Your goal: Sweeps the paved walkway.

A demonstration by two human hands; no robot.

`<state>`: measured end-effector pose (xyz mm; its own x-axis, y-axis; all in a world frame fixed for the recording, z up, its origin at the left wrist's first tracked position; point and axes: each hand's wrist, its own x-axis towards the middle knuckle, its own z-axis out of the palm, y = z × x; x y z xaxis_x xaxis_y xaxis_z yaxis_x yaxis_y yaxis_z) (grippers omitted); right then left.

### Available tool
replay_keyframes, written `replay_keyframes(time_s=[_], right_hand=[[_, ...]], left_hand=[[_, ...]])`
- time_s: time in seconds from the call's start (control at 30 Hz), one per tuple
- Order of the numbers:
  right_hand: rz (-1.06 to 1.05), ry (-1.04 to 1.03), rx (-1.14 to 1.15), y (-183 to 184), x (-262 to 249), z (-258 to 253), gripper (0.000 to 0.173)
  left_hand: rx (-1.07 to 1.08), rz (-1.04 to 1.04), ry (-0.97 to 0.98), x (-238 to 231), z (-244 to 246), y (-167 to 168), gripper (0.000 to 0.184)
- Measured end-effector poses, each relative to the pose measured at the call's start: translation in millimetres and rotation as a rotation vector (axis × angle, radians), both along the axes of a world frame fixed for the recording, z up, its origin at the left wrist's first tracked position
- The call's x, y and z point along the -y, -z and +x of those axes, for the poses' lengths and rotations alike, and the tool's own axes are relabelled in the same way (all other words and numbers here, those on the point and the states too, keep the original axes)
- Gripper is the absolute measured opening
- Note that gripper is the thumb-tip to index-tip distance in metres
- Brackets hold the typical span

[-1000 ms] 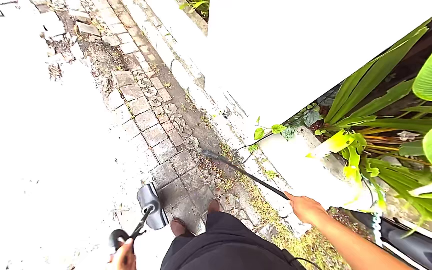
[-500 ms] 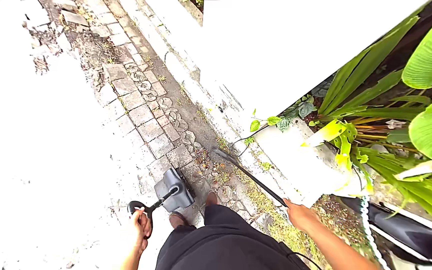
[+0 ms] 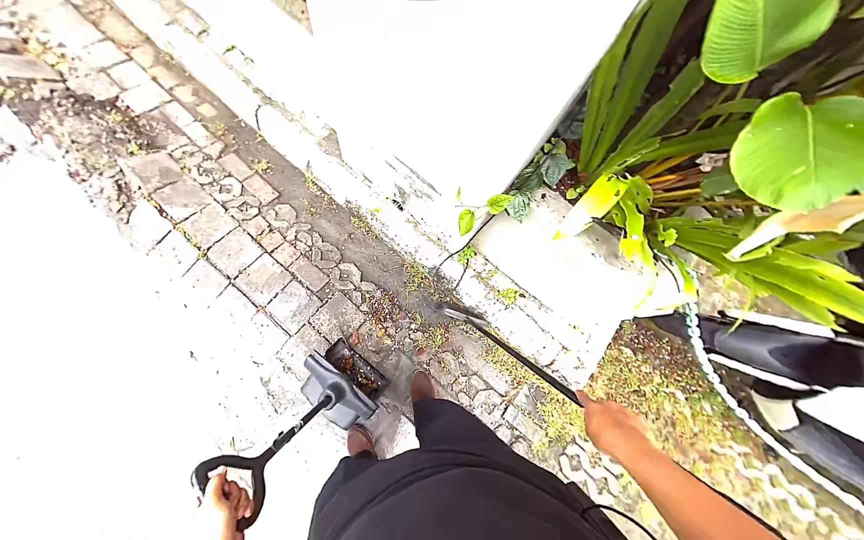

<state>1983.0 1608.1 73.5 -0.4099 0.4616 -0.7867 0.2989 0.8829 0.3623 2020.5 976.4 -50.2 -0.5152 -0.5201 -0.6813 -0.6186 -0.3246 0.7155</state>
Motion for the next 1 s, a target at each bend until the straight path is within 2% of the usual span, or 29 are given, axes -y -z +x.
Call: replay_keyframes(time_s=[0.1, 0.2, 0.3, 0.37, 0.47, 0.57, 0.63, 0.77, 0.9, 1.0], right_hand=[[-0.201, 0.157, -0.033, 36.2, 0.5, 32.3, 0.051], [-0.368, 0.282, -0.104, 31.9, -8.8, 83.1, 0.048], [-0.259, 0.286, -0.111, -3.3, -0.7, 108.2, 0.049], [-0.106, 0.259, -0.089, -12.4, 29.2, 100.1, 0.051], [0.054, 0.264, -0.103, 17.9, 91.5, 85.1, 0.05], [-0.066, 0.243, -0.079, 49.0, 120.2, 78.3, 0.051], [-0.217, 0.261, -0.074, 51.4, 116.8, 90.1, 0.05], [-0.27, 0.287, -0.129, 18.1, 71.6, 147.4, 0.048], [-0.141, 0.36, -0.084, -25.9, 29.0, 193.6, 0.047], [0.03, 0.354, 0.005, -15.2, 46.6, 194.6, 0.044]], left_hand=[[-0.012, 0.035, 0.053, 20.0, 1.6, 5.2, 0.051], [0.003, 0.05, 0.069, 40.6, 8.8, 8.2, 0.05], [-0.02, 0.078, 0.094, 53.7, 12.7, 15.7, 0.049], [-0.046, 0.086, 0.085, 55.5, 12.8, 14.8, 0.049], [-0.063, 0.102, 0.076, 47.6, 14.6, 3.4, 0.049], [-0.085, 0.104, 0.098, 44.7, 10.2, 1.1, 0.047], [-0.075, 0.094, 0.112, 49.3, 11.5, 0.2, 0.049], [-0.09, 0.093, 0.134, 55.3, 9.1, 4.8, 0.048], [-0.11, 0.091, 0.118, 56.5, 16.3, 4.2, 0.044], [-0.126, 0.09, 0.113, 53.5, 16.9, 6.6, 0.046]])
